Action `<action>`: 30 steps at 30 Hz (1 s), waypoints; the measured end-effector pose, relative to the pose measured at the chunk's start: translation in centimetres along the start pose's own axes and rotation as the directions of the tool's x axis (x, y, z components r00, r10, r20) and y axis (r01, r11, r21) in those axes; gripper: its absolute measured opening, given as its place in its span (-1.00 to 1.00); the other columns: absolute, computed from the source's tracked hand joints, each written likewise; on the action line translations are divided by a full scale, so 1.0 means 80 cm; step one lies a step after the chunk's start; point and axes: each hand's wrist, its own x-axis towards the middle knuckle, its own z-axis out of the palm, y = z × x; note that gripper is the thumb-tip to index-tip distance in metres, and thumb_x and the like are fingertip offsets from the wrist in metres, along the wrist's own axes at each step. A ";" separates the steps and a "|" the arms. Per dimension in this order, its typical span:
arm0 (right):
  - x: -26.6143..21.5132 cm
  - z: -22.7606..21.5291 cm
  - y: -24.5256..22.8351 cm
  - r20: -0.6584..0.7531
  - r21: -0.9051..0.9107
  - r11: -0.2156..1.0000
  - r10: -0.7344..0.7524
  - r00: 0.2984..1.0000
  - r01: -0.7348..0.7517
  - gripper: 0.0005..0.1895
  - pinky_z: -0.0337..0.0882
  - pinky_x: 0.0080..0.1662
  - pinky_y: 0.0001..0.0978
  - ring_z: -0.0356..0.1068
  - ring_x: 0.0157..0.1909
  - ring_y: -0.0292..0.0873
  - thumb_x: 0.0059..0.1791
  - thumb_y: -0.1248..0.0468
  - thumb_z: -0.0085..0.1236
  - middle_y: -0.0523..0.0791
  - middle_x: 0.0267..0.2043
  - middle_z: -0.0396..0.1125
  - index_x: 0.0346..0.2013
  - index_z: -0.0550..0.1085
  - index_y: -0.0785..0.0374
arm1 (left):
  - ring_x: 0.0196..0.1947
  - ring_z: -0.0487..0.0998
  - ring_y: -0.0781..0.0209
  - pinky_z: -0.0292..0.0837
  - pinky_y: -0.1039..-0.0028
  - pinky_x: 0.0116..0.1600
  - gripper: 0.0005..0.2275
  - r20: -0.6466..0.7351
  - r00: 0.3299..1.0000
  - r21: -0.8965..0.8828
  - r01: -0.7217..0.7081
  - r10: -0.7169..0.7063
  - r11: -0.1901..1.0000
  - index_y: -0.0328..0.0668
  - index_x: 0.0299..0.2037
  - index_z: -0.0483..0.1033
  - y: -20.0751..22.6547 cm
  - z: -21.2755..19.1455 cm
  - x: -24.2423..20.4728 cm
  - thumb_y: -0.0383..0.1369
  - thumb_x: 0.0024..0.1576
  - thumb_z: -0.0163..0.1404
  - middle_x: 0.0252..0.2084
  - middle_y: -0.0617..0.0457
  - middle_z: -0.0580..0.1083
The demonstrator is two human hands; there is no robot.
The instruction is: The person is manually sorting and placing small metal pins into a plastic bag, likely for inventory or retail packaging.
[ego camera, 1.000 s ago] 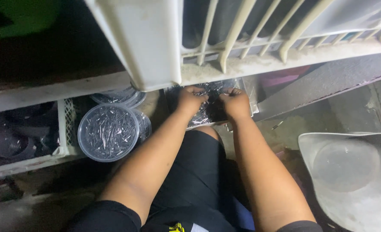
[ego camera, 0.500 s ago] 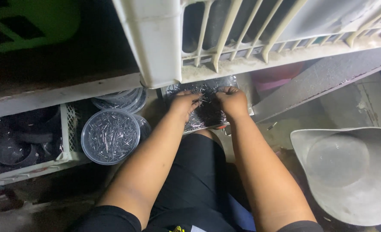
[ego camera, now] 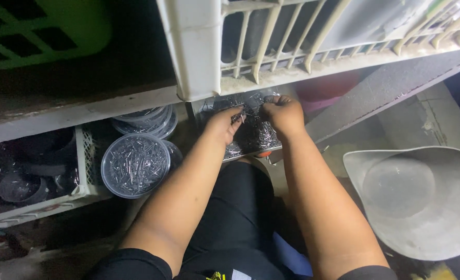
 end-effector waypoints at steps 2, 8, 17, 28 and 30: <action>0.005 -0.004 0.001 -0.002 -0.017 1.000 -0.006 1.000 0.006 -0.78 0.52 -0.22 -0.30 0.57 -0.30 -0.11 -0.20 0.33 0.27 -0.01 -0.44 0.51 -0.28 0.64 0.29 | -0.17 0.64 0.06 0.63 0.47 0.01 -0.67 -0.001 1.000 0.008 -0.029 0.029 1.000 -0.20 -0.14 0.40 0.001 0.000 0.003 -0.53 -0.01 0.31 -0.13 -0.03 0.38; -0.004 -0.007 0.001 0.027 -0.050 0.999 0.005 1.000 -0.004 -0.81 0.51 -0.22 -0.31 0.55 -0.31 -0.14 -0.19 0.31 0.27 -0.01 -0.46 0.50 -0.30 0.64 0.29 | -0.06 0.61 -0.15 0.62 0.24 0.10 -0.71 -0.065 0.994 0.068 -0.078 0.082 0.995 -0.27 -0.06 0.47 -0.022 -0.016 0.037 -0.59 0.04 0.21 -0.11 -0.16 0.42; 0.015 -0.001 0.062 0.028 -0.089 0.996 0.002 1.000 0.000 -0.85 0.49 -0.26 -0.30 0.55 -0.32 -0.13 -0.21 0.29 0.34 0.00 -0.49 0.48 -0.37 0.65 0.23 | -0.35 0.60 0.03 0.71 0.34 -0.17 -0.77 -0.033 0.997 -0.137 0.072 -0.077 0.988 -0.33 -0.12 0.45 -0.022 -0.032 0.062 -0.44 0.03 0.03 -0.29 -0.09 0.45; 0.043 0.022 0.151 0.054 -0.307 0.949 0.089 0.995 -0.068 -0.76 0.48 -0.05 -0.07 0.54 -0.04 0.14 -0.18 0.18 0.39 0.04 -0.29 0.54 -0.26 0.66 0.16 | -0.20 0.60 0.01 0.70 0.30 -0.10 -0.77 -0.034 0.998 -0.110 0.039 -0.043 0.993 -0.28 -0.05 0.43 -0.012 -0.034 0.048 -0.35 0.14 0.02 -0.16 -0.10 0.48; 0.047 0.019 0.159 0.092 -0.221 0.971 0.114 0.989 -0.091 -0.79 0.48 -0.18 -0.28 0.55 -0.24 -0.10 -0.16 0.21 0.35 -0.05 -0.38 0.53 -0.24 0.67 0.07 | -0.19 0.58 -0.04 0.70 0.26 -0.08 -0.78 -0.034 0.996 -0.166 0.077 -0.084 0.983 -0.29 -0.06 0.42 -0.013 -0.037 0.045 -0.37 0.13 0.01 -0.17 -0.11 0.44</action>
